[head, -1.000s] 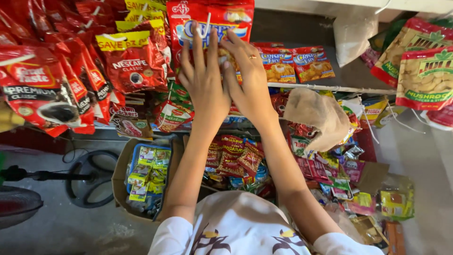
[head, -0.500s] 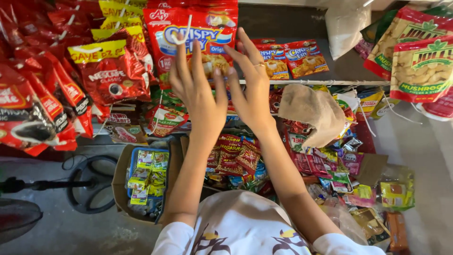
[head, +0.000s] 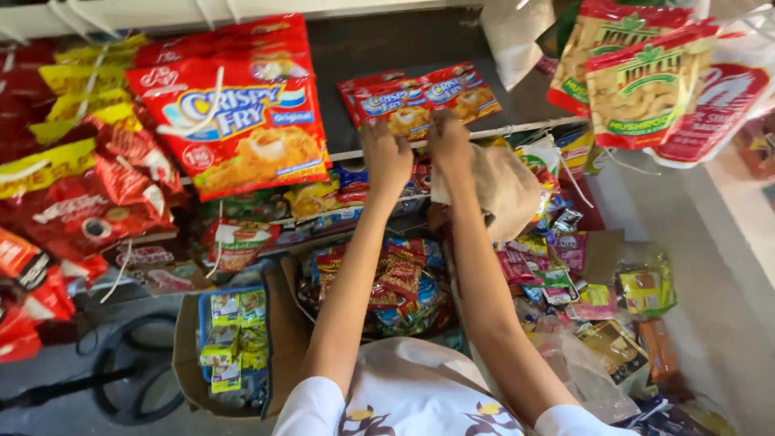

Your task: Wiping and dusting individual packets of food seasoning on a store shelf using a cloth.

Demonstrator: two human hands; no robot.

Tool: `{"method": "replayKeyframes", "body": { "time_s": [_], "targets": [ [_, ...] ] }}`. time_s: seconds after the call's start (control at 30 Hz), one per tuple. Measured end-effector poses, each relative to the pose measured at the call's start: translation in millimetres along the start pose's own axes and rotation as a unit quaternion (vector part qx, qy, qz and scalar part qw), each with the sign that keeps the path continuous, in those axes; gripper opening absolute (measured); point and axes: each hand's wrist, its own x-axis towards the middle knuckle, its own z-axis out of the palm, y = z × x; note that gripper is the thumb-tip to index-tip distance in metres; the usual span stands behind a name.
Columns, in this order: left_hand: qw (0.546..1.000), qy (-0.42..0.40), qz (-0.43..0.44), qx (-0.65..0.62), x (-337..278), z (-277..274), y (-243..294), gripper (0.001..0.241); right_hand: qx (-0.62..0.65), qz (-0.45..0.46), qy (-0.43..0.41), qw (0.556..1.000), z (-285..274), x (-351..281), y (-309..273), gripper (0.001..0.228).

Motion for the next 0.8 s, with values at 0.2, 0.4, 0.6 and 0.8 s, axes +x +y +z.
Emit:
{"method": "replayKeyframes", "body": {
  "time_s": [0.2,0.4,0.6,0.8],
  "targets": [
    [0.988,0.005,-0.085,0.129,13.4,7.1,2.4,0.056,-0.177,-0.012,-0.006,0.984,27.8,1.3,7.2,0.031],
    [0.986,0.003,-0.155,0.066,9.3,-10.4,13.3,0.064,0.002,0.033,0.044,0.998,-0.1,0.4,-9.3,0.03],
    [0.849,-0.068,-0.277,-0.446,-15.6,-38.0,12.0,0.06,0.249,0.005,-0.052,0.967,-121.7,-51.3,-93.0,0.031],
    [0.658,-0.166,-0.389,-0.624,-68.6,-46.4,8.9,0.063,-0.146,-0.15,0.042,0.977,-160.6,-72.4,-67.1,0.027]
  ]
}}
